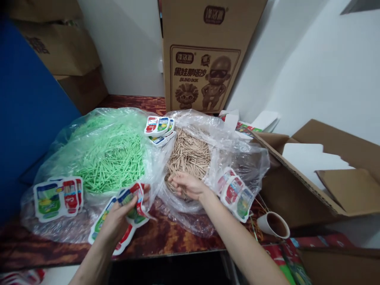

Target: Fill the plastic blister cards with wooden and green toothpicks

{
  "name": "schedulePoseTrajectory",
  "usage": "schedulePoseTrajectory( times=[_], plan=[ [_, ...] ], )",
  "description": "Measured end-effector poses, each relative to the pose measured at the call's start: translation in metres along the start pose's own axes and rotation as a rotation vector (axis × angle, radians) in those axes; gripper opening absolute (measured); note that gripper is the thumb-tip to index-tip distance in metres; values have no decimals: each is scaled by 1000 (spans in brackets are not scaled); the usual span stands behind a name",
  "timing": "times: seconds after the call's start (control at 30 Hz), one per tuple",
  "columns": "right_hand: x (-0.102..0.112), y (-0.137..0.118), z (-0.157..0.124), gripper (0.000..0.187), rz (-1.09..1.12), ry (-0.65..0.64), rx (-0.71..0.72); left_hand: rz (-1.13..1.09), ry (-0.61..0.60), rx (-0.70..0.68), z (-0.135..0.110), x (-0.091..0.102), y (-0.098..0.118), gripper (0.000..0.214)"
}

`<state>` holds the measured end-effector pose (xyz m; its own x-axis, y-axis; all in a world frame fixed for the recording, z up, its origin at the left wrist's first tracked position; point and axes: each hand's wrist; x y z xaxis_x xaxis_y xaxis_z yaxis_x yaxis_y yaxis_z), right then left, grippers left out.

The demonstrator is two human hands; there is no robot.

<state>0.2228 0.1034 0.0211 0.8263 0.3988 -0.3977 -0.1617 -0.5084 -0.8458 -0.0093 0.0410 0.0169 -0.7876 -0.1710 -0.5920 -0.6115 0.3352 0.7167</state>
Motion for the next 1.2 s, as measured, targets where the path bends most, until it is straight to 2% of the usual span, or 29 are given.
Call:
schedulePoseTrajectory(
  times=[0.07,0.13,0.23,0.3,0.37,0.47,0.57,0.7,0.8,1.0,1.2],
  plan=[
    [-18,26,-2,27,-19,-62,-67,30,-66,-44,9,-7,2,39],
    [-33,53,-2,26,-71,-89,-119,115,-147,-22,14,-11,-2,33],
    [-48,86,-2,21,-206,-83,-209,232,-313,156,11,-12,-14,24],
    [-53,96,-4,22,-300,-64,-230,251,-360,239,6,-10,-19,23],
    [-57,98,-7,17,-331,-22,-136,199,-298,195,2,-4,-18,24],
    [-66,94,-15,9,-268,153,154,42,-122,26,2,9,-8,30],
    [-74,98,-22,16,-315,316,344,-32,20,-22,1,23,2,37],
    [-76,118,-26,12,-510,388,376,-40,118,13,-5,32,3,40],
    [-75,129,-29,14,-566,416,407,-41,156,12,-10,33,-1,38],
    [-74,136,-32,13,-638,467,444,-52,199,23,-8,38,-6,38],
    [-73,141,-28,16,-669,471,463,-67,248,-59,-8,39,-10,38]
  ],
)
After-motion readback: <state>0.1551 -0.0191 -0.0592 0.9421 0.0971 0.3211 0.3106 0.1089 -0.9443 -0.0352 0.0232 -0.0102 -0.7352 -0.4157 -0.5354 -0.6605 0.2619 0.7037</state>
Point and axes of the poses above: each hand's wrist, its own z-axis towards the middle knuckle, its own x-axis out of the back of the hand, y = z × x, and after that the axes turned 6 degrees about -z, right-handed
